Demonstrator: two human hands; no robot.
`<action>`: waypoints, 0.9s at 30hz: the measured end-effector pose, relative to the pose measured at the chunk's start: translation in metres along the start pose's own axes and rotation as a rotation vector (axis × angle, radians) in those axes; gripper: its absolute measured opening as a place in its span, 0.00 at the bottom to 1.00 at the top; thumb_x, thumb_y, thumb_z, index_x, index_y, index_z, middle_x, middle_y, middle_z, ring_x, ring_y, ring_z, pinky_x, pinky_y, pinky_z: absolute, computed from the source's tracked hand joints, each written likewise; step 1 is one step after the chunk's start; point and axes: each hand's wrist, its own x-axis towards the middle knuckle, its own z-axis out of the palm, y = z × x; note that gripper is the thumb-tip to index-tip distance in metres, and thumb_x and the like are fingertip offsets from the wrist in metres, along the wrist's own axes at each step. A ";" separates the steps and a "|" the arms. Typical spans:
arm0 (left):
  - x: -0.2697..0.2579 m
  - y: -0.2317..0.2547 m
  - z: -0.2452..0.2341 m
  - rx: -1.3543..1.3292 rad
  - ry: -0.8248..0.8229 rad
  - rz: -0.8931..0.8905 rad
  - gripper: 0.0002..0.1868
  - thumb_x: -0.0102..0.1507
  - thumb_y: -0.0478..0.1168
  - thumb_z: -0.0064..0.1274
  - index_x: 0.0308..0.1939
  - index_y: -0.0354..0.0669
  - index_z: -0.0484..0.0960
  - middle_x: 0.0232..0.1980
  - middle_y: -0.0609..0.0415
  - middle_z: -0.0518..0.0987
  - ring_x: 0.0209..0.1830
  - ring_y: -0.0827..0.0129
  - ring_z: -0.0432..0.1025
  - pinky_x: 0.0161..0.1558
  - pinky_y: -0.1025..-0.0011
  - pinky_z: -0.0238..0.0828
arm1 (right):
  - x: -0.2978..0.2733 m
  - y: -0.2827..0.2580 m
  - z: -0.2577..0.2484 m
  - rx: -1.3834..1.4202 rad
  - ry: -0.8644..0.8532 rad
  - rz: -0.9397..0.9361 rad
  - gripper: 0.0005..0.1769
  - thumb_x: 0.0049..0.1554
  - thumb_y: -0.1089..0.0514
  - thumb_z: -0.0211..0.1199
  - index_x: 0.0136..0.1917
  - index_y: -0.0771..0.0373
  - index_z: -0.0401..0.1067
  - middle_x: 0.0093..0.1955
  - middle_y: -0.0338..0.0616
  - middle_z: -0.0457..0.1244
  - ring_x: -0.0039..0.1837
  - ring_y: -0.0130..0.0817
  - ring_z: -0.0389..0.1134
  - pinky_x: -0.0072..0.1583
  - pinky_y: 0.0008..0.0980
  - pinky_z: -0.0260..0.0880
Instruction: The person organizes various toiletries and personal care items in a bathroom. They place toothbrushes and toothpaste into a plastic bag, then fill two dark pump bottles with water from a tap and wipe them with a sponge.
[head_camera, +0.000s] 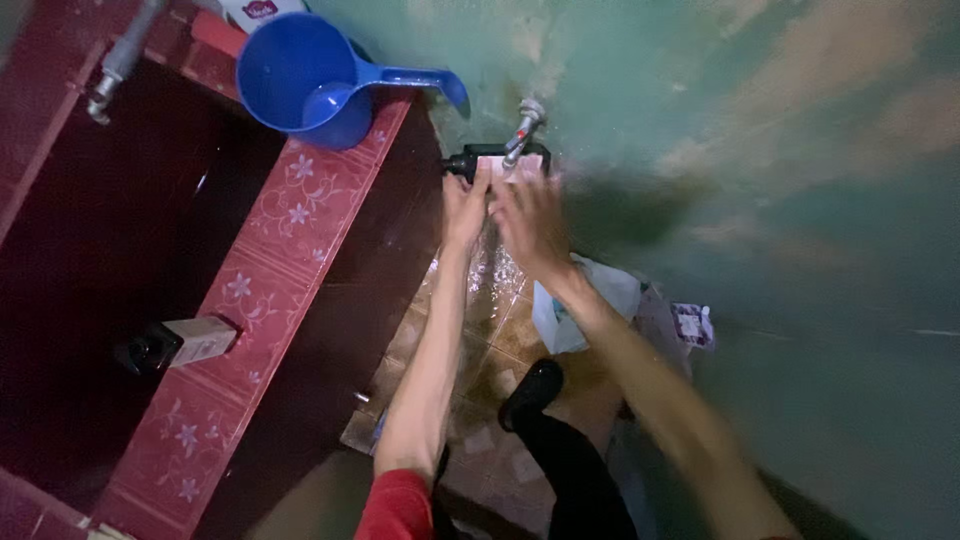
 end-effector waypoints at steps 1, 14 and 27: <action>-0.001 -0.001 0.000 -0.121 0.000 -0.076 0.25 0.73 0.49 0.58 0.53 0.26 0.73 0.47 0.39 0.78 0.40 0.62 0.76 0.40 0.61 0.77 | -0.004 -0.004 -0.004 -0.013 -0.125 -0.013 0.38 0.59 0.56 0.63 0.78 0.64 0.54 0.81 0.60 0.47 0.83 0.62 0.42 0.77 0.69 0.41; -0.041 0.037 -0.003 -0.493 -0.119 -0.156 0.26 0.71 0.46 0.52 0.64 0.33 0.64 0.60 0.42 0.74 0.56 0.58 0.76 0.48 0.57 0.84 | 0.019 0.030 -0.032 0.359 0.071 0.219 0.30 0.59 0.53 0.70 0.69 0.61 0.62 0.71 0.53 0.62 0.75 0.49 0.61 0.74 0.45 0.61; -0.052 0.031 0.012 -0.397 0.017 -0.395 0.38 0.66 0.54 0.50 0.71 0.48 0.47 0.60 0.39 0.74 0.46 0.55 0.80 0.42 0.60 0.83 | -0.007 0.044 -0.038 0.475 0.065 0.173 0.32 0.54 0.57 0.76 0.63 0.63 0.61 0.55 0.52 0.66 0.58 0.47 0.69 0.59 0.43 0.69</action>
